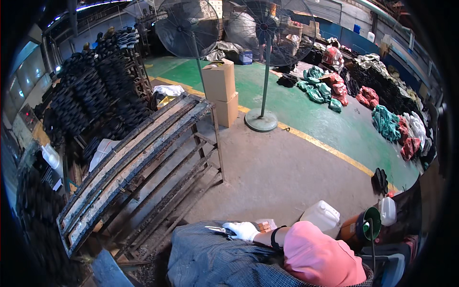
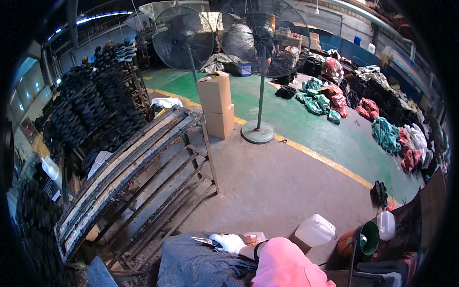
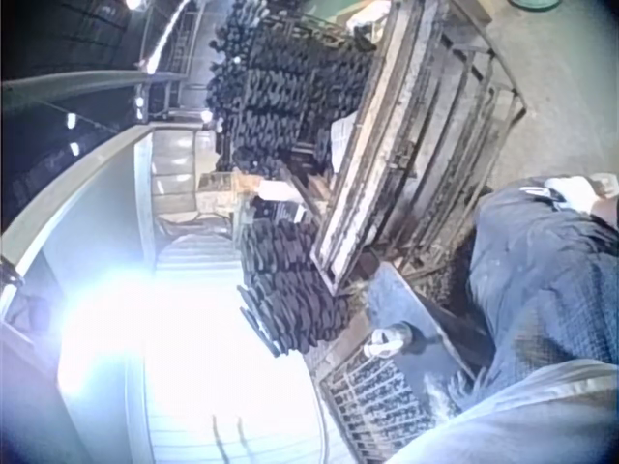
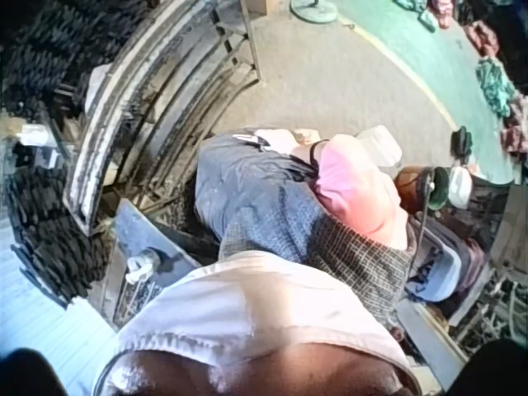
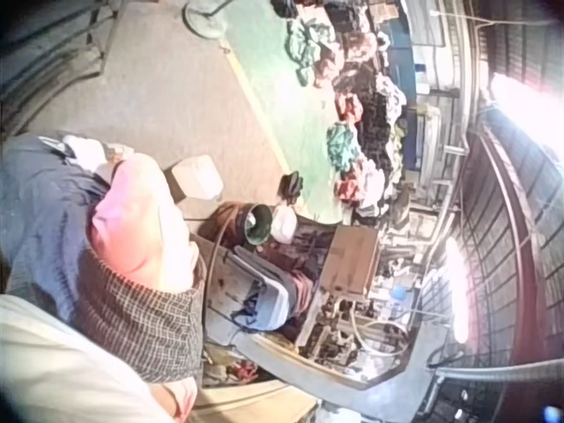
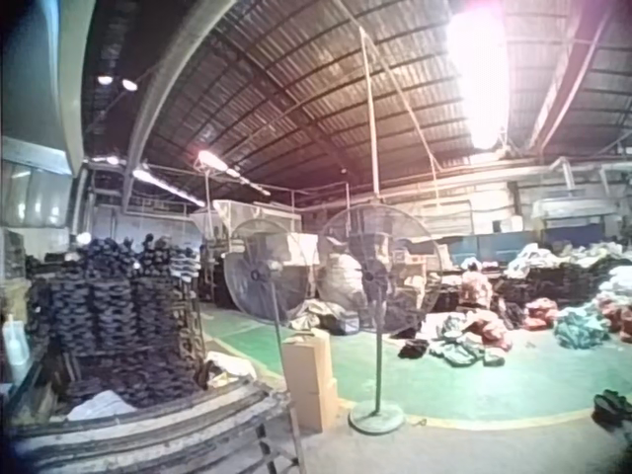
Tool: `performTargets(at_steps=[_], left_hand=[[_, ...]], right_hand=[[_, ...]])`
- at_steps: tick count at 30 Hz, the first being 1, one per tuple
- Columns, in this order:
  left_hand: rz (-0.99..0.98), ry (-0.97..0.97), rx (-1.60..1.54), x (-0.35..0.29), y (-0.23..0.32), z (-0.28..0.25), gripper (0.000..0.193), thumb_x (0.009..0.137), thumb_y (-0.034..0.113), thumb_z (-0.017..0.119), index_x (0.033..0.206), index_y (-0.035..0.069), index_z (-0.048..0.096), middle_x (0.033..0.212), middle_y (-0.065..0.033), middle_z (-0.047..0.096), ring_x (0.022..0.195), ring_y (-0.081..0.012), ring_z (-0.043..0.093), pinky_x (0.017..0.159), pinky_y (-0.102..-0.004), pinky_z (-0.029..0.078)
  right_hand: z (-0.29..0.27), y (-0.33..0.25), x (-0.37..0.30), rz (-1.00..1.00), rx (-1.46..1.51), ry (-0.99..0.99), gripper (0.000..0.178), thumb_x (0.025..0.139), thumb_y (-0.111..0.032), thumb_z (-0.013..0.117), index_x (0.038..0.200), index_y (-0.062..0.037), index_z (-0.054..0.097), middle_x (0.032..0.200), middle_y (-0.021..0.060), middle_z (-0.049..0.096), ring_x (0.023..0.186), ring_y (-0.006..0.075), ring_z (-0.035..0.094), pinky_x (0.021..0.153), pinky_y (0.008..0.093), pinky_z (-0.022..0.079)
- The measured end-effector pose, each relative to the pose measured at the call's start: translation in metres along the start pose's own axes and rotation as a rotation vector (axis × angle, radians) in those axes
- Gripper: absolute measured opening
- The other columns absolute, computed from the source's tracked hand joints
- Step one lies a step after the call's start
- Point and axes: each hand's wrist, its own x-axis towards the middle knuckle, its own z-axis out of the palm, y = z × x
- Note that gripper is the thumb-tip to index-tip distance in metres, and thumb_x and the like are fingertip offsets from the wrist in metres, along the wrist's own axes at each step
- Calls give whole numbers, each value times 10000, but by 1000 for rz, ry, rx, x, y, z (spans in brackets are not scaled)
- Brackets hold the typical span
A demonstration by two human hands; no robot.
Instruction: Applying adhesive and finishing to shoe soles and edges using a brush.
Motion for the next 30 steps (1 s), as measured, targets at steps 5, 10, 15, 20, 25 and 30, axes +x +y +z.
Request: performTargets(at_steps=[5,10,15,20,25,30], left_hand=[[-25,-49,4,-25,69,-1,517,941,425,677,1377,151,638,1303,-293,609,1068,-366,652,944,-604,499],[-81,-111,12,-56,156,-15,512,951,420,670,1393,164,633,1295,-295,611,1046,-358,660,928,-606,507],[-164,-187,7,-75,270,-47,508,961,415,664,1408,177,627,1286,-298,613,1025,-350,669,911,-607,515],[-402,9,-388,25,281,-204,523,935,369,670,1407,148,619,1384,-323,527,1188,-466,525,1010,-642,411],[-768,282,-720,71,208,-321,467,898,219,701,1332,51,655,1416,-281,541,1304,-455,499,1088,-554,398],[-958,804,-871,80,106,-419,583,806,502,709,1067,-16,660,1016,-236,663,961,-419,630,803,-476,500]], right_hand=[[9,8,-1,-10,-17,37,555,931,-385,657,1436,-237,481,1224,192,677,1026,396,697,883,494,553],[3,2,2,10,-20,37,557,921,-383,657,1430,-233,489,1228,189,679,1029,401,695,872,499,557],[11,6,2,-32,-2,74,537,916,-346,662,1418,-232,511,1228,172,687,1027,387,700,870,493,561],[20,4,8,-7,77,256,512,881,-343,734,1349,-201,580,1064,136,737,942,366,721,837,452,580],[-61,-41,18,-26,474,711,160,894,-35,631,1046,-56,586,753,91,611,655,183,637,631,345,527],[-242,-112,18,-981,1964,349,265,961,-287,687,1152,-112,631,693,-44,514,471,74,419,410,220,298]])
